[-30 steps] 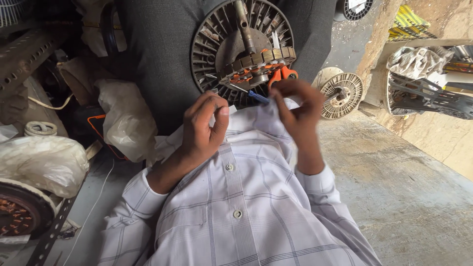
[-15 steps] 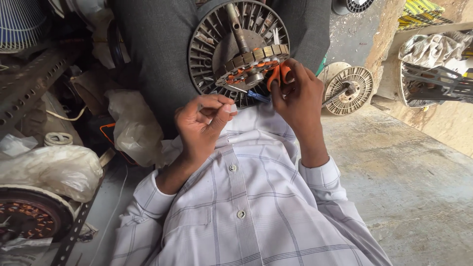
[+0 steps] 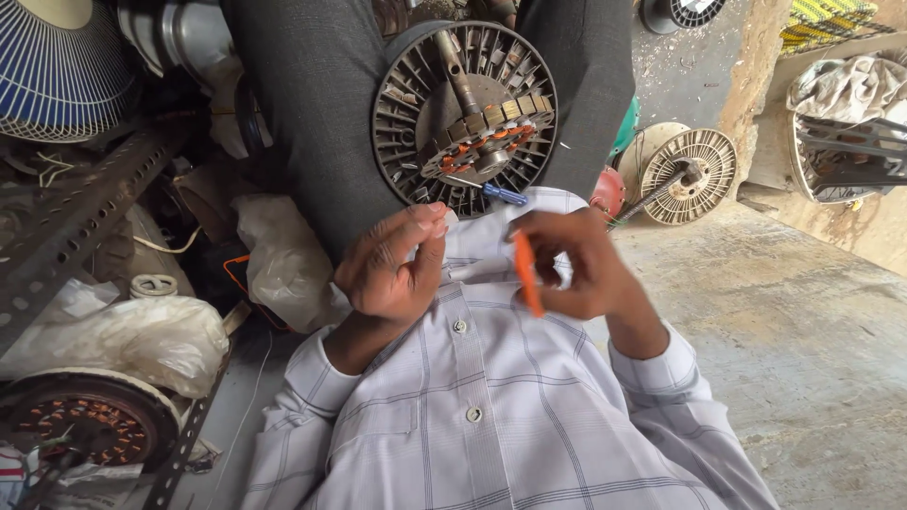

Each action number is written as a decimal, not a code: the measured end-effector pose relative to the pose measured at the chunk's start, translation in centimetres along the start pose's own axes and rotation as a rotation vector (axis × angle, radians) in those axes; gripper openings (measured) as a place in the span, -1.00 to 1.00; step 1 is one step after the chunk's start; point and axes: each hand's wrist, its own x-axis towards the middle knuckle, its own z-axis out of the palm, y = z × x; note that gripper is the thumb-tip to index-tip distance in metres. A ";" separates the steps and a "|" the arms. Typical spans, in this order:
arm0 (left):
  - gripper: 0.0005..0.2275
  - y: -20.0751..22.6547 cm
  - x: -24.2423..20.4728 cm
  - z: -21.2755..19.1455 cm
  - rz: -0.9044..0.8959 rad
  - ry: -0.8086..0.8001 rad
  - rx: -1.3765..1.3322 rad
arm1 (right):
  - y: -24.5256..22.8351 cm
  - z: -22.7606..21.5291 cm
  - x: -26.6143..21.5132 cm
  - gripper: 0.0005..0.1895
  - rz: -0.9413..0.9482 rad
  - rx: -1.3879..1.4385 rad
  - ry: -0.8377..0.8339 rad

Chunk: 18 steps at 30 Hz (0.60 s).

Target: Repair or assemble a ceiling fan motor stator by manipulating wires and components.

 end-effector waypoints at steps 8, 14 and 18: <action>-0.81 0.4 0.3 -0.1 0.212 -0.006 0.073 | -0.7 2.8 0.6 -0.43 0.159 0.091 -0.086; -0.80 0.5 0.2 -0.1 0.143 0.033 0.074 | -1.2 2.7 1.1 -0.41 0.213 0.067 -0.121; -0.80 0.1 0.0 0.0 0.157 0.034 0.078 | -0.5 2.6 1.1 -0.37 0.107 0.102 -0.127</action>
